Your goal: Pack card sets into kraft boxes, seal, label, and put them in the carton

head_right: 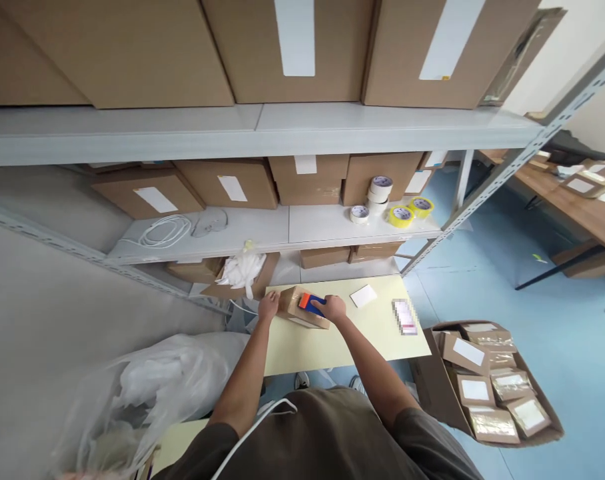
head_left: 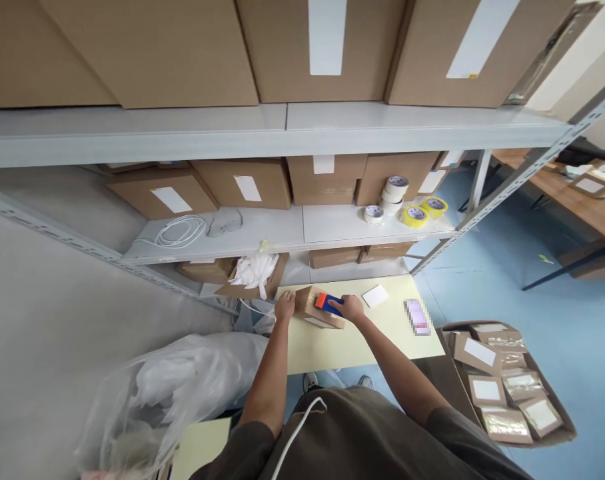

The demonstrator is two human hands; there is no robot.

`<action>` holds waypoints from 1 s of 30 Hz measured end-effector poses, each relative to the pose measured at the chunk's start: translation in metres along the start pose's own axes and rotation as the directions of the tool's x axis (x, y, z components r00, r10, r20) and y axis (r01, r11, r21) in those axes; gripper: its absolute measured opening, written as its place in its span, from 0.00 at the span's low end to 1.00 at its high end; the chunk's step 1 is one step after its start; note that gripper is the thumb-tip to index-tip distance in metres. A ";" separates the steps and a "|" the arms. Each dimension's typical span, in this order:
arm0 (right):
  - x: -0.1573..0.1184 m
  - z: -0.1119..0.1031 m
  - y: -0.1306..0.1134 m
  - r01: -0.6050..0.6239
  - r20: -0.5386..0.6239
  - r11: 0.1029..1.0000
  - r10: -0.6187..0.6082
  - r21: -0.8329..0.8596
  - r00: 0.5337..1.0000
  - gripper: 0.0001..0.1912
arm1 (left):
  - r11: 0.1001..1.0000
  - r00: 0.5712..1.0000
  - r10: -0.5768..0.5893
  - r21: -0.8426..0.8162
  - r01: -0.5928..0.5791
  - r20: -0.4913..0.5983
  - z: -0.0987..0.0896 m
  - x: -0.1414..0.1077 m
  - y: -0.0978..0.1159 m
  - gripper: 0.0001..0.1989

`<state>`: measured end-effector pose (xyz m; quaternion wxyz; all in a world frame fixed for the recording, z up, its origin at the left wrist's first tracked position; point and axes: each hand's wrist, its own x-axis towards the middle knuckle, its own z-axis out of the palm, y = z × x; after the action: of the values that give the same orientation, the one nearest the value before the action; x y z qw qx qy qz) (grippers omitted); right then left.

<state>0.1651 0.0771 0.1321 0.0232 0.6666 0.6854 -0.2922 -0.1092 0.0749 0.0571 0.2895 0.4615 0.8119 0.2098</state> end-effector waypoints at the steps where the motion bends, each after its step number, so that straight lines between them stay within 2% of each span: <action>1: 0.003 0.004 -0.016 0.014 0.012 1.000 -0.014 -0.015 1.000 0.34 | 0.998 0.999 0.037 -0.047 -0.036 0.024 -0.002 -0.001 -0.004 0.22; 3: 0.007 0.012 -0.043 0.032 0.031 0.998 -0.031 -0.058 0.999 0.34 | 0.984 0.989 0.100 -0.160 -0.082 0.112 0.004 -0.009 -0.013 0.25; 4: 0.008 0.016 -0.053 0.039 0.043 0.996 -0.035 -0.085 0.998 0.34 | 0.979 0.984 0.092 -0.192 -0.062 0.154 0.011 -0.015 -0.018 0.26; 6: 0.008 0.023 -0.066 0.051 0.076 0.989 -0.041 -0.141 0.996 0.33 | 0.978 0.977 -0.042 -0.193 0.084 0.211 0.031 -0.031 -0.027 0.28; 8: 0.005 0.028 -0.067 0.055 0.117 0.982 -0.034 -0.180 0.993 0.32 | 0.965 0.967 -0.136 -0.192 0.178 0.215 0.053 -0.047 -0.035 0.29; 11: -0.001 0.031 -0.051 0.039 0.140 0.979 -0.011 -0.198 0.990 0.33 | 0.953 0.963 -0.177 -0.209 0.220 0.203 0.083 -0.064 -0.037 0.29; 16: -0.010 0.022 0.000 -0.018 0.079 0.977 0.035 -0.214 0.996 0.33 | 0.960 0.960 -0.146 -0.201 0.196 0.239 0.122 -0.075 -0.008 0.26; 18: -0.013 0.012 0.029 -0.032 0.069 0.976 0.048 -0.216 0.996 0.34 | 0.967 0.961 -0.123 -0.187 0.172 0.248 0.135 -0.078 0.007 0.25; 20: -0.019 -0.004 0.068 -0.064 0.061 0.974 0.079 -0.219 0.995 0.33 | 0.975 0.965 -0.098 -0.169 0.141 0.242 0.143 -0.081 0.017 0.24; 24: -0.045 -0.041 0.168 -0.179 0.014 0.952 0.188 -0.249 0.982 0.32 | 0.987 0.978 -0.058 -0.135 0.086 0.203 0.148 -0.083 0.024 0.24; 26: -0.059 -0.054 0.209 -0.234 -0.012 0.935 0.240 -0.267 0.971 0.31 | 0.989 0.979 -0.045 -0.131 0.071 0.197 0.147 -0.082 0.024 0.24; 28: -0.067 -0.059 0.231 -0.253 -0.007 0.932 0.260 -0.259 0.966 0.31 | 0.989 0.980 -0.034 -0.137 0.062 0.194 0.146 -0.080 0.022 0.24; 30: -0.067 -0.057 0.232 -0.275 -0.005 0.929 0.283 -0.248 0.959 0.31 | 0.986 0.982 -0.035 -0.151 0.064 0.187 0.143 -0.077 0.020 0.24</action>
<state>0.4082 0.0276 0.1215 0.1574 0.7445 0.6143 -0.2089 0.0299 0.0277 -0.0162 0.4036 0.4344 0.7739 0.2223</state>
